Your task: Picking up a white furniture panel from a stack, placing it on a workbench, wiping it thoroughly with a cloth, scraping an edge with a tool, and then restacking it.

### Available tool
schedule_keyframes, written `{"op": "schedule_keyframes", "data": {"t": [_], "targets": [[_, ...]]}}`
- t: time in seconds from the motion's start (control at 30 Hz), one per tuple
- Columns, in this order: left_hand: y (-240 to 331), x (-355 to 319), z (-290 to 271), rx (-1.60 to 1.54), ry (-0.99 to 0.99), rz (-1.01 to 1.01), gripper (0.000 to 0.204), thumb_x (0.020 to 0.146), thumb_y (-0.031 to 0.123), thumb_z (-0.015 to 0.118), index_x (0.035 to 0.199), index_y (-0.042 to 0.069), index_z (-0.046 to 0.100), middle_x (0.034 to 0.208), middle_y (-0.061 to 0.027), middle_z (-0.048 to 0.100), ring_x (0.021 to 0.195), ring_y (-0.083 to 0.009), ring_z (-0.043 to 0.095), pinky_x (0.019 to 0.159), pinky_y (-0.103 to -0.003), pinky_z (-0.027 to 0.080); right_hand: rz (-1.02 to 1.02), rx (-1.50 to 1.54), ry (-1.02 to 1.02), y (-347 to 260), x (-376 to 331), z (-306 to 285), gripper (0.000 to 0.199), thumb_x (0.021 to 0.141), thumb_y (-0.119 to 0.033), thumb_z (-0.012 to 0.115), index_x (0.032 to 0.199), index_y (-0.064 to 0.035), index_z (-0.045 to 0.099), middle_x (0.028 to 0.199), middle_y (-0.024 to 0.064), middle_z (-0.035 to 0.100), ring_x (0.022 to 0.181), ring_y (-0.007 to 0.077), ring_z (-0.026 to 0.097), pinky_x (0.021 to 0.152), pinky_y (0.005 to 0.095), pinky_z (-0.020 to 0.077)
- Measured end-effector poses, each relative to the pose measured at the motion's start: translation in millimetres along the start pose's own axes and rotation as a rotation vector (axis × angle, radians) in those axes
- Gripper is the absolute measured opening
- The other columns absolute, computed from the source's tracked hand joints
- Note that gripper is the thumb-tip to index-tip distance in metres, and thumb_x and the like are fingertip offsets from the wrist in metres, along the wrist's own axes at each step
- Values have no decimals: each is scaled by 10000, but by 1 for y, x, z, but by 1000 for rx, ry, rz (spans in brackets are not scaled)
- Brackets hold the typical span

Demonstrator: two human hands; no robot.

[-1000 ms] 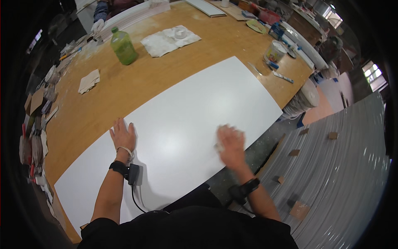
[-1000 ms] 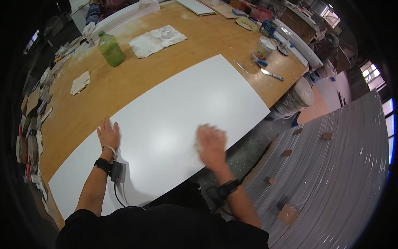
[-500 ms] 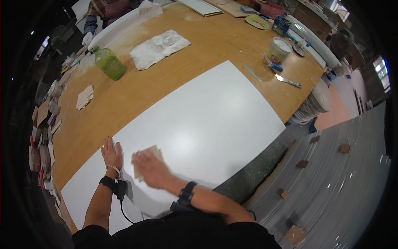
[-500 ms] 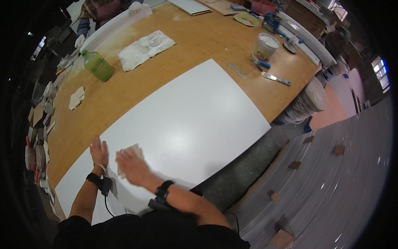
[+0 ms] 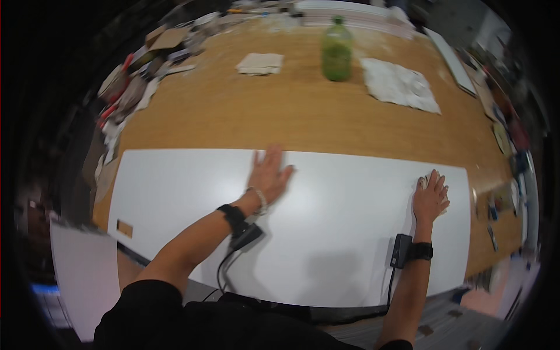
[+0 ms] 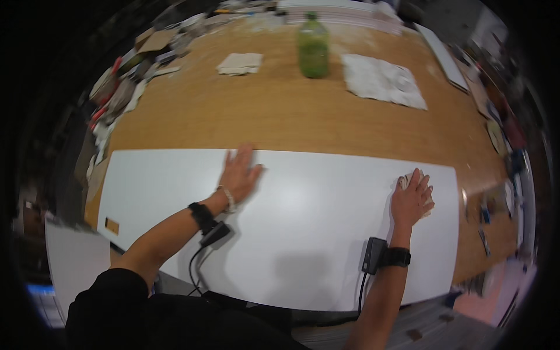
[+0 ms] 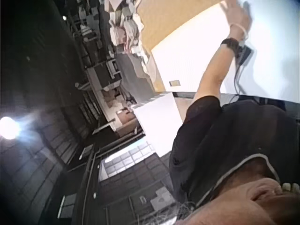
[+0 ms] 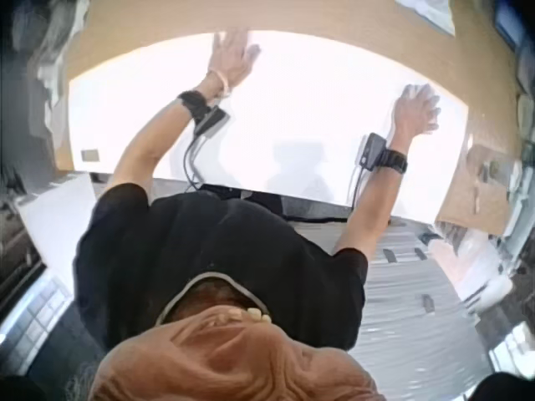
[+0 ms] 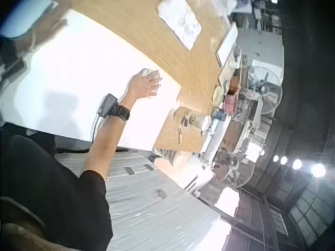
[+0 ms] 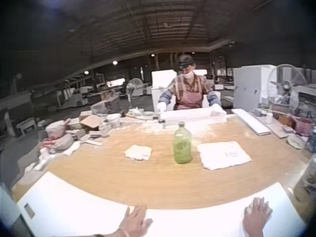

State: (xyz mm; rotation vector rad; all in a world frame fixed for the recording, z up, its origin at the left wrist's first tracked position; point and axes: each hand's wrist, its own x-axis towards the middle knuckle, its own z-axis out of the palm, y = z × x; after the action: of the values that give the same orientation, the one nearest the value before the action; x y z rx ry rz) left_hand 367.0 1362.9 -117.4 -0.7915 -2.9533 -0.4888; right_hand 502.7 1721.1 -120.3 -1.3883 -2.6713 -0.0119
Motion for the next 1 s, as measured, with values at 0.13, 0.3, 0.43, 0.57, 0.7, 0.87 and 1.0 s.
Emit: {"op": "schedule_keyframes", "data": {"t": [0.13,0.3,0.43,0.57,0.7,0.87,1.0], "targets": [[-10,-24,1,-474,9,-10,594,892,318,480,1351,0,278,1428,-194,246,1350,-307,175,1092,-462,118,-349,5,-11,-143,-75,3,564,886,-369,462,1393,-217,267,1461,105,215,1331,351,208,1033,580,154],[-129,-137,-116,-327,28,-16,521,839,267,559,1286,39,418,1422,-166,281,1344,-306,211,1074,-522,120,-542,23,-28,-293,-184,-12,563,887,-374,457,1388,-185,280,1449,121,231,1319,359,224,1024,589,159],[-282,-250,-179,-254,181,-482,451,820,219,583,1220,36,483,1381,-178,350,1321,-347,250,1066,-530,132,-716,66,-87,-428,-286,-13,568,880,-398,459,1370,-155,306,1433,129,262,1311,371,229,1021,595,159],[-373,-339,-214,-125,261,-699,569,757,244,636,1230,-7,445,1355,-240,341,1302,-392,245,1048,-551,143,-928,190,-148,-579,-373,-23,575,858,-396,463,1354,-139,325,1410,140,292,1297,373,244,1018,612,124],[-416,-377,-209,-244,386,-841,827,704,247,700,1335,-35,247,1386,-293,222,1299,-421,220,1054,-496,182,-1213,324,-146,-695,-476,-35,565,844,-343,464,1355,-136,341,1429,122,288,1324,321,236,1072,515,110],[-426,-404,-167,-886,713,-1016,1038,718,190,744,1386,-36,-17,1381,-264,246,1274,-344,290,1045,-406,263,-1950,473,-381,-647,-637,-74,685,683,-189,617,1321,-106,382,1384,125,357,1286,310,308,1059,509,177],[-421,-415,-167,-1401,627,-999,1017,791,160,683,1364,-50,-131,1239,-212,445,1149,-268,460,981,-365,346,-1996,461,-534,-624,-627,-78,719,664,-136,593,1344,-113,361,1392,145,345,1286,311,316,1071,519,136]]}}
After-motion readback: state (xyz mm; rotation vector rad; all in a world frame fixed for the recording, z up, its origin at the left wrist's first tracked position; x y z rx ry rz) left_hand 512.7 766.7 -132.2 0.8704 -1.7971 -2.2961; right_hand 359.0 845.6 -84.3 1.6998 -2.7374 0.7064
